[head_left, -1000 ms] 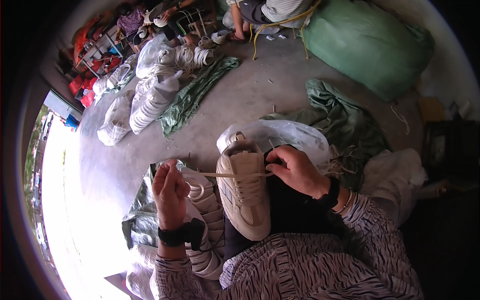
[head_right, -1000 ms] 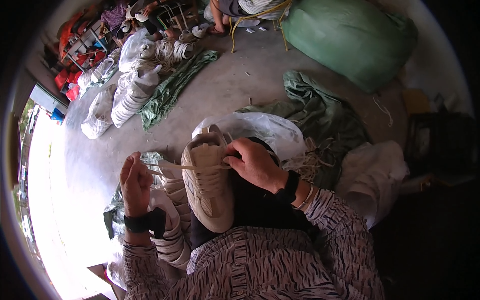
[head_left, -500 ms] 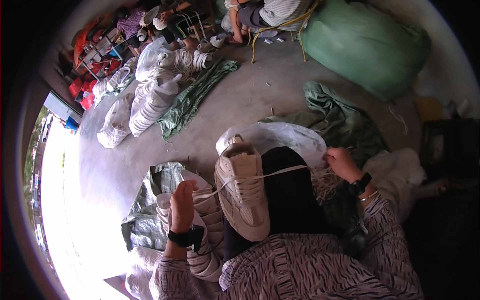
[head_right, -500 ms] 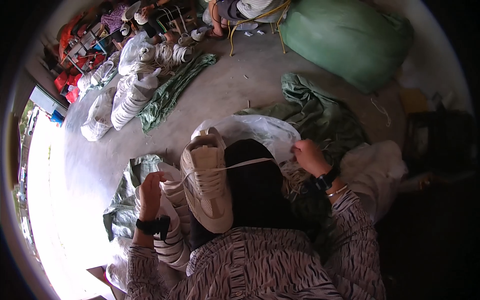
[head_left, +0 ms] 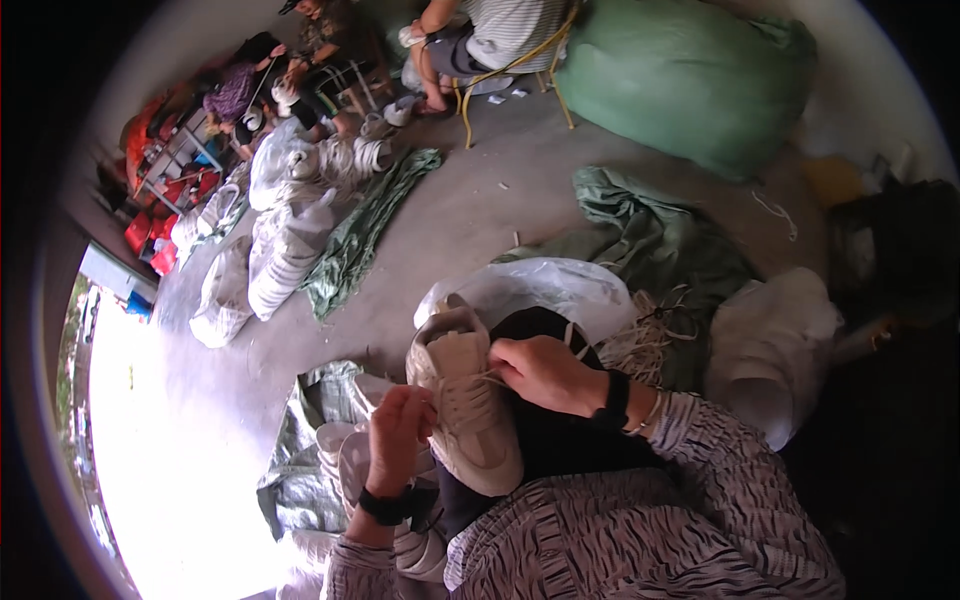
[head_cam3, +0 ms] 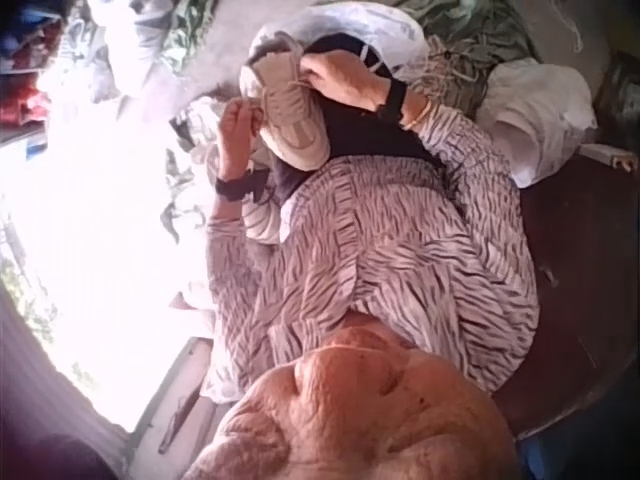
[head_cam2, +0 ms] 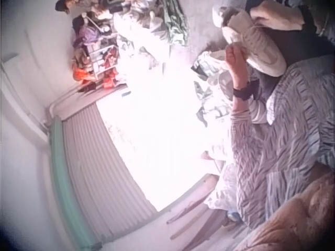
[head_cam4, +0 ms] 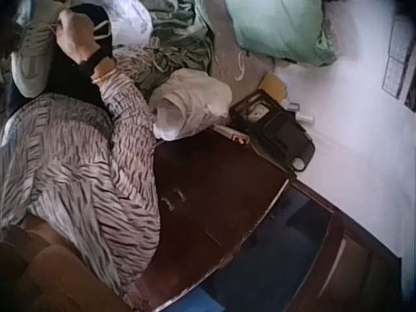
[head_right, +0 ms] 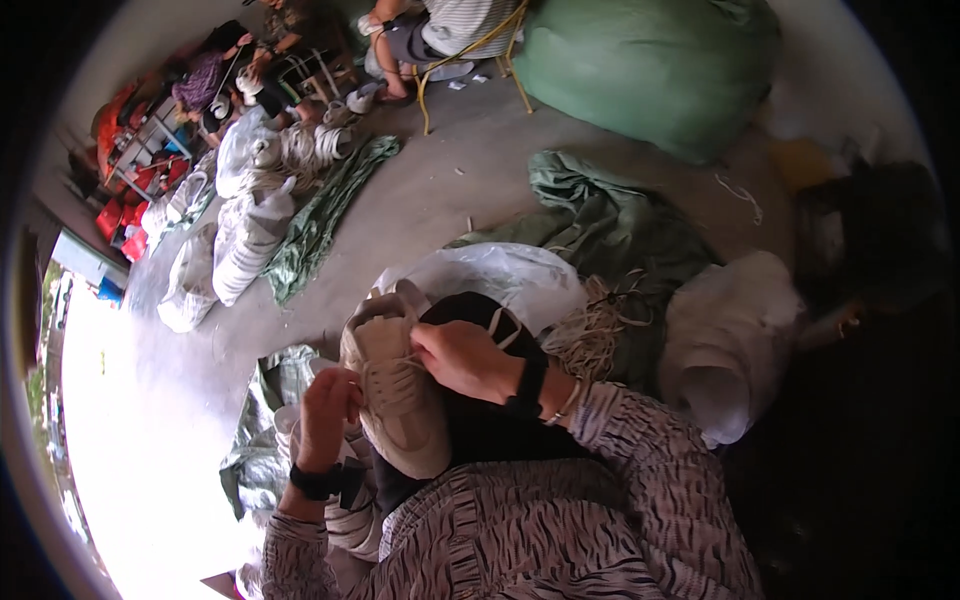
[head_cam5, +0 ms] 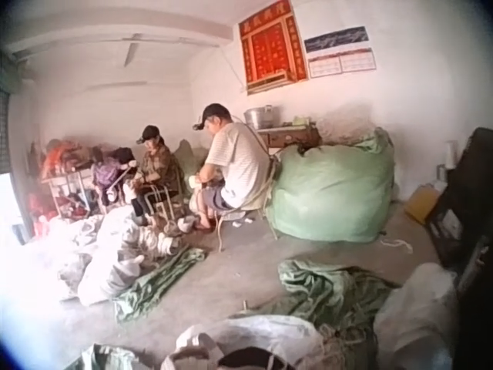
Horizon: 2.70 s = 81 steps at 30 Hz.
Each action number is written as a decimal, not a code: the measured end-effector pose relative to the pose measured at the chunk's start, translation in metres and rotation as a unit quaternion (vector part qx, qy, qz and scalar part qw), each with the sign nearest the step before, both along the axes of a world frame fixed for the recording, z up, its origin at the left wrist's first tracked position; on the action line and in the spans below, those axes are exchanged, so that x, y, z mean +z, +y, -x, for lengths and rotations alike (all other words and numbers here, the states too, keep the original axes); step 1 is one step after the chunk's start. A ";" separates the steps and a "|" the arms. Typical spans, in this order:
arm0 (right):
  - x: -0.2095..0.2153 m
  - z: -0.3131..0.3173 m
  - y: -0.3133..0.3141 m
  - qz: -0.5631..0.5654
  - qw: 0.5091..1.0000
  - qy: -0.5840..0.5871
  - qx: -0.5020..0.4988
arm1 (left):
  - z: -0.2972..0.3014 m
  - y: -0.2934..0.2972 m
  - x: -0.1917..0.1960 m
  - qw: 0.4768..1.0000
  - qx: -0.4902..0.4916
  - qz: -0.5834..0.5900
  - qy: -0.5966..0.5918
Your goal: Lacing multiple pairs of beige sneakers while sitting in a workshop environment.
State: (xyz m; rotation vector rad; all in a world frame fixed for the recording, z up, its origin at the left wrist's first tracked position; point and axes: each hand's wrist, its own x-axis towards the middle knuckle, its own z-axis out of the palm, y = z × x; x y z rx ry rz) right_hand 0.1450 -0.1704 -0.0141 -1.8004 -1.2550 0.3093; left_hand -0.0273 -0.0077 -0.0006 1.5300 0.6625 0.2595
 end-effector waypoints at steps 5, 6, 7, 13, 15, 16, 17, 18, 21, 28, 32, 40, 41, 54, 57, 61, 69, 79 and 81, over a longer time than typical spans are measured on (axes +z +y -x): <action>0.003 0.006 -0.008 0.012 1.000 0.013 0.015 | 0.006 -0.001 0.004 0.985 -0.028 -0.172 0.022; 0.003 0.005 -0.009 0.029 0.999 0.011 0.009 | 0.002 -0.002 0.007 0.983 0.004 -0.184 0.001; 0.004 0.004 -0.009 0.046 0.999 0.008 0.003 | 0.000 -0.003 0.009 0.980 0.036 -0.196 -0.020; 0.007 0.002 -0.001 0.057 0.991 -0.108 -0.057 | 0.001 0.004 0.008 0.985 -0.006 -0.175 0.006; 0.003 0.001 0.003 0.049 0.992 -0.109 -0.045 | 0.001 0.005 0.006 0.972 -0.005 -0.236 -0.010; 0.000 0.001 0.005 0.039 0.993 -0.110 -0.033 | 0.001 0.005 0.005 0.955 -0.004 -0.296 -0.027; -0.001 0.000 0.005 0.040 0.993 -0.110 -0.032 | 0.001 0.005 0.004 0.955 -0.003 -0.295 -0.027; -0.002 -0.001 0.006 0.025 0.994 -0.098 -0.040 | 0.002 0.004 0.003 0.977 -0.002 -0.211 0.000; -0.004 -0.004 0.007 0.009 0.997 -0.069 -0.041 | 0.005 0.005 -0.001 0.993 -0.006 -0.118 0.020; -0.001 -0.008 0.013 0.053 0.993 -0.099 -0.029 | 0.002 0.009 0.002 0.992 -0.006 -0.125 0.000; 0.002 -0.004 0.018 0.071 0.990 -0.124 0.008 | 0.007 0.011 0.001 0.996 0.003 -0.079 0.032; 0.011 -0.021 0.012 0.053 0.987 -0.045 0.142 | -0.002 0.009 -0.006 0.998 0.004 -0.022 -0.056; 0.011 -0.020 0.011 0.048 0.989 -0.041 0.131 | -0.003 0.009 -0.005 0.998 0.005 -0.022 -0.058; 0.022 -0.024 0.013 0.077 0.984 -0.135 0.086 | -0.029 0.013 0.012 0.894 -0.036 -0.445 0.028; 0.022 -0.026 0.017 -0.018 0.967 -0.229 0.108 | -0.033 0.023 0.028 0.820 -0.104 -0.560 0.062; 0.016 -0.028 0.021 -0.014 0.901 -0.380 0.211 | -0.031 0.043 0.040 0.822 -0.244 -0.512 -0.051; 0.026 -0.028 0.026 0.056 0.902 -0.357 0.236 | -0.057 0.053 0.068 0.543 -0.467 -0.698 -0.003; 0.023 -0.015 0.042 0.202 0.945 -0.199 0.164 | -0.068 0.031 0.058 0.703 -0.405 -0.581 0.069; 0.026 -0.011 0.039 0.186 0.951 -0.191 0.157 | -0.073 0.036 0.062 0.660 -0.469 -0.583 0.065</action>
